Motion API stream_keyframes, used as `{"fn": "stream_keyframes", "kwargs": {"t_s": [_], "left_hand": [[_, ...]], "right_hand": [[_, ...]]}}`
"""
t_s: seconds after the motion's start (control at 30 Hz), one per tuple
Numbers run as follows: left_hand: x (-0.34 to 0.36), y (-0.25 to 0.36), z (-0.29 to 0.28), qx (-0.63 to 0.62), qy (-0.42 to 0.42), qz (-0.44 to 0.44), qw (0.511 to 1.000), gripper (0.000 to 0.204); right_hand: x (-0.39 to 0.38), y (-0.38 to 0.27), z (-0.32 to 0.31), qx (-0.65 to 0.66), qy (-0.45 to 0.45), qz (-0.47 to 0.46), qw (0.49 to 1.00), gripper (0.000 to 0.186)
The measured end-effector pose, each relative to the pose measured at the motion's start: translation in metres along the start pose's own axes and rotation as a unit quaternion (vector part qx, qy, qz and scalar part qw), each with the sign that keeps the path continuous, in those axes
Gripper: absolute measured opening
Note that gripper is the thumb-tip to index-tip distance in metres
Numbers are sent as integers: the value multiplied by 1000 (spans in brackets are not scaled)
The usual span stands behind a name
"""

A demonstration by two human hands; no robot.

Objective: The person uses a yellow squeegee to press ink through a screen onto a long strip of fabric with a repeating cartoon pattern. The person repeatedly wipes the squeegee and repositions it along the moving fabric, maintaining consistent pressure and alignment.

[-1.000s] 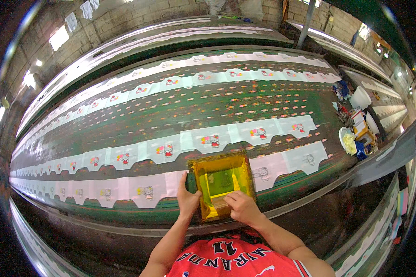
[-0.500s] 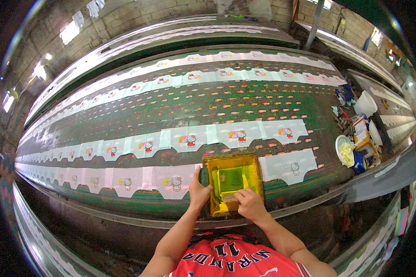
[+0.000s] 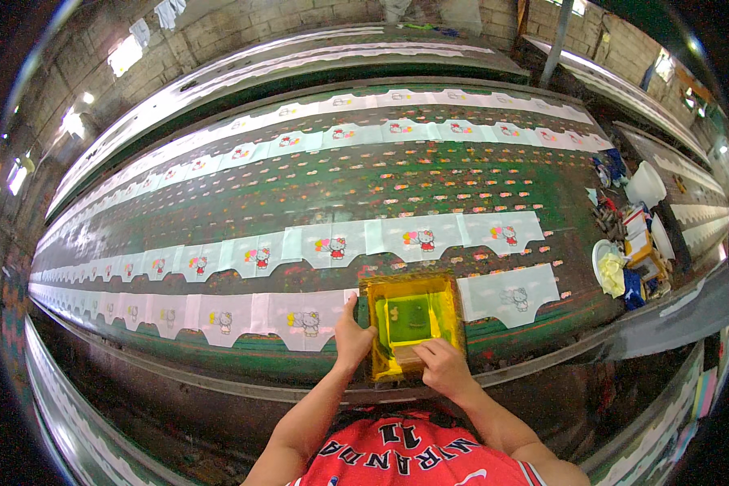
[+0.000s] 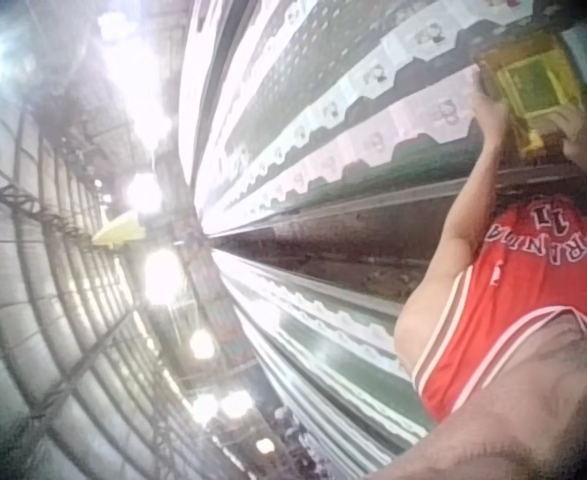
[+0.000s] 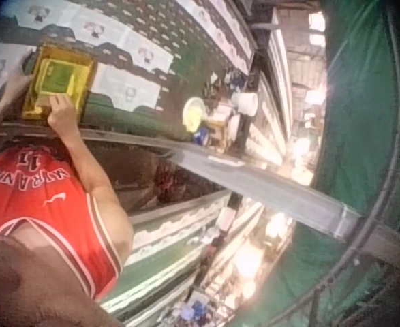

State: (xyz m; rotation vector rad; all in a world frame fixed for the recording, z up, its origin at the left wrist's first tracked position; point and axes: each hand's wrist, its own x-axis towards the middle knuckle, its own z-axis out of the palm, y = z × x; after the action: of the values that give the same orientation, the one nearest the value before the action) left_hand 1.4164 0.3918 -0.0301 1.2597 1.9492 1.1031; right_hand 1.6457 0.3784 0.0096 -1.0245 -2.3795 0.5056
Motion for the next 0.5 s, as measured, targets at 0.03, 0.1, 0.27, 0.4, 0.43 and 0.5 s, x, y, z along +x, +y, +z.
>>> {"fn": "stream_keyframes", "kwargs": {"t_s": [0.03,0.1,0.27,0.4,0.43,0.5], "left_hand": [[0,-1,1,10,6,10,1000,83],[0,2,-1,10,4,7,1000,82],[1,-5,1,22,11,29,999,82],[2,3,-1,16,-17,-13,1000,82],[2,6,-2,15,-25,-28,999,82],[2,2,0,24,-14,-5,1000,83]], "right_hand": [[-4,-3,-3,5,-6,-2,1000,26],[-10,-4,-3,7,-18,-4,1000,28],[-1,7,12,-15,3,-45,999,30],[66,41,21,-29,5,-8,1000,27],[85,48,18,-15,-25,20,999,24],[111,57,20,12,28,-2,1000,23]]}}
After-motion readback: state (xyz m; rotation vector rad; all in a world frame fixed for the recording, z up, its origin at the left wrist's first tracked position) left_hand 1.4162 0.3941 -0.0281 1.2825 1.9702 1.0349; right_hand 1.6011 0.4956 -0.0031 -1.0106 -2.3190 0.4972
